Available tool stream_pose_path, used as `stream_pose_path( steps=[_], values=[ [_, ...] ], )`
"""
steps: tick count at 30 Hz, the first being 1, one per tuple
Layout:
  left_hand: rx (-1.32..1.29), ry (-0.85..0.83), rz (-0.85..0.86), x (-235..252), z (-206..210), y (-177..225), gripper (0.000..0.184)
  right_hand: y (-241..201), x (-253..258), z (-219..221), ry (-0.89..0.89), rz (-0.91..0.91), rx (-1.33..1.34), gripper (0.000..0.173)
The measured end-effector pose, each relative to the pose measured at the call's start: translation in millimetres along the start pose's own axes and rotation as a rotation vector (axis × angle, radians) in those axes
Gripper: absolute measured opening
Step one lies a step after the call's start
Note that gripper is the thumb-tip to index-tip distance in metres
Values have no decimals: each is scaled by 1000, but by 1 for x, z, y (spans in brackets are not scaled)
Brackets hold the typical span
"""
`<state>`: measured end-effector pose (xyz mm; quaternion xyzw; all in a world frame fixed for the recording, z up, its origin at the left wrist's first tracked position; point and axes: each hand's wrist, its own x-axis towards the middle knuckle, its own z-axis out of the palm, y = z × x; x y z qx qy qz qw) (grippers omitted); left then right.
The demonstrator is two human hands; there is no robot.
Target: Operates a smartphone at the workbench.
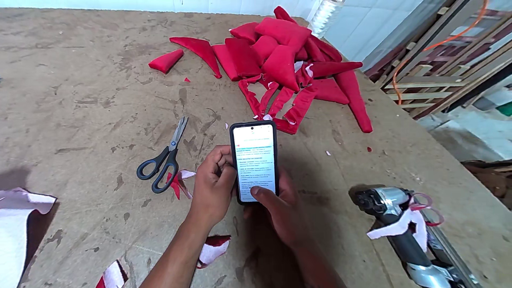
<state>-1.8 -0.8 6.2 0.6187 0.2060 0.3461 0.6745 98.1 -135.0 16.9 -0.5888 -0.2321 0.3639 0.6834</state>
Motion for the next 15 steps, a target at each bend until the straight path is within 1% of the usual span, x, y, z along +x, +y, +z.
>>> stream_pose_path(
  steps=[9, 15],
  values=[
    [-9, -6, 2, 0, 0, 0, 31, 2, 1, 0, -15, -23, 14, 51],
    [5, -8, 15, 0, 0, 0, 31, 3, 1, -1, -15, -31, 24, 47]
  ],
)
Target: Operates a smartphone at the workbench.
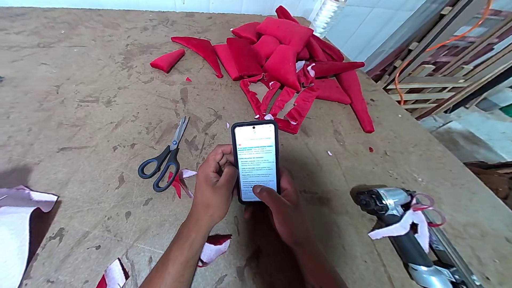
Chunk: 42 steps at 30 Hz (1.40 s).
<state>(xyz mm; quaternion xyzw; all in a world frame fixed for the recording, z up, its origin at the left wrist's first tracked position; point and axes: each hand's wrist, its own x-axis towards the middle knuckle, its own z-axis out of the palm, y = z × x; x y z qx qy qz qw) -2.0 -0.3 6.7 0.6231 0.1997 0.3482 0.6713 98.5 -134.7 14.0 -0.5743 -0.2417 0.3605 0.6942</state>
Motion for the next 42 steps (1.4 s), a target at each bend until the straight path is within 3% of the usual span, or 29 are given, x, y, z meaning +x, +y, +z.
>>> stream_pose_path(
  steps=[28, 42],
  values=[
    [2, 4, -19, 0, 0, 1, 32, 3, 2, -5, -64, -8, 46, 44],
    [11, 30, -5, 1, -1, 0, 36, -4, 0, -6, -179, 47, -13, 69]
  ],
)
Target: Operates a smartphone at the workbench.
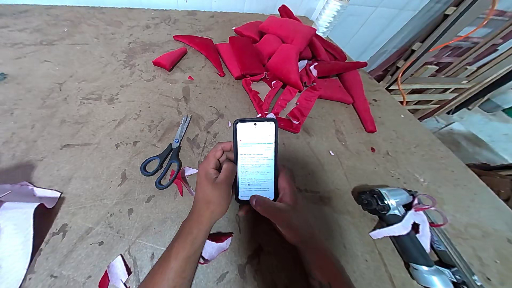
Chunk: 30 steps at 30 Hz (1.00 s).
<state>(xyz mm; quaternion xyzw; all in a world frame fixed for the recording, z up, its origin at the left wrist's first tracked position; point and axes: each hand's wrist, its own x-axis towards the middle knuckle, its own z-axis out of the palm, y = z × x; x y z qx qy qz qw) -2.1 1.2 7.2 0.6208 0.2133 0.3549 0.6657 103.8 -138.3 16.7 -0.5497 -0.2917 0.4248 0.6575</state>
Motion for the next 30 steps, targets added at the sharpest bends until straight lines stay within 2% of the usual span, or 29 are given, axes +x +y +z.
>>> stream_pose_path(
  steps=[7, 25, 30],
  values=[
    [-9, 12, 6, 1, 0, 0, 37, -2, -1, -1, -66, 16, -25, 78],
    [-21, 14, 10, 1, -1, 0, 38, -1, 0, -3, -127, 22, 12, 79],
    [-26, 13, 9, 0, -1, 0, 37, -1, 1, -3, -114, 20, -4, 73]
  ],
)
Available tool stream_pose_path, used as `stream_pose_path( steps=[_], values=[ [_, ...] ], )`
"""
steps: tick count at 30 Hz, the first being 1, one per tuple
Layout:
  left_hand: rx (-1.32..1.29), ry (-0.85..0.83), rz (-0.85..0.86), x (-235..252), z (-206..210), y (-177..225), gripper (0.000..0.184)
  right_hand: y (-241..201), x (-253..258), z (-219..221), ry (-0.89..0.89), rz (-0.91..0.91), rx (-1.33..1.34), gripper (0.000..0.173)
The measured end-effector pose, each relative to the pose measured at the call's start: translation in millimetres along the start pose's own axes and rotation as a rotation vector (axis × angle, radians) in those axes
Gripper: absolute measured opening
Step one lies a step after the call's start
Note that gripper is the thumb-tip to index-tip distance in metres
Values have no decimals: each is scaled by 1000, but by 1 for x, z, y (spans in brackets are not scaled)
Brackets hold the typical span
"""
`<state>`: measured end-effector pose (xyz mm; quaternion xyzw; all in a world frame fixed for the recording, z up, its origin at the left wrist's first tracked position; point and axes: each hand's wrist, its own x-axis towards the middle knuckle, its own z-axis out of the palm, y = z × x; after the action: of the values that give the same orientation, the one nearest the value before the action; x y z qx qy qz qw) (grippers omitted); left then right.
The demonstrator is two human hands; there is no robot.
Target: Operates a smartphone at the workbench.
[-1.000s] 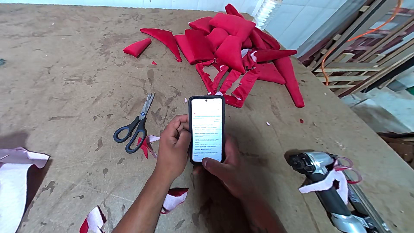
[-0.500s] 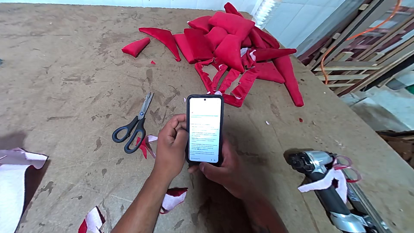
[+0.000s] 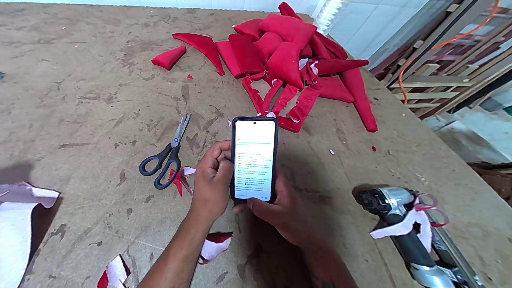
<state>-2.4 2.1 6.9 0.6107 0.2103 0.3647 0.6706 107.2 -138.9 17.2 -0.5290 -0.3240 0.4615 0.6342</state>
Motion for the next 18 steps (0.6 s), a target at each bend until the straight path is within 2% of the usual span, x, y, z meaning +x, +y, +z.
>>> stream_pose_path(
  steps=[10, 18],
  values=[
    [-13, -8, 8, 0, 0, -1, 35, 1, 1, 0, 16, -27, 28, 57],
    [-3, -14, 10, 0, 0, 0, 37, 3, 0, -1, 41, -34, 72, 60]
  ],
)
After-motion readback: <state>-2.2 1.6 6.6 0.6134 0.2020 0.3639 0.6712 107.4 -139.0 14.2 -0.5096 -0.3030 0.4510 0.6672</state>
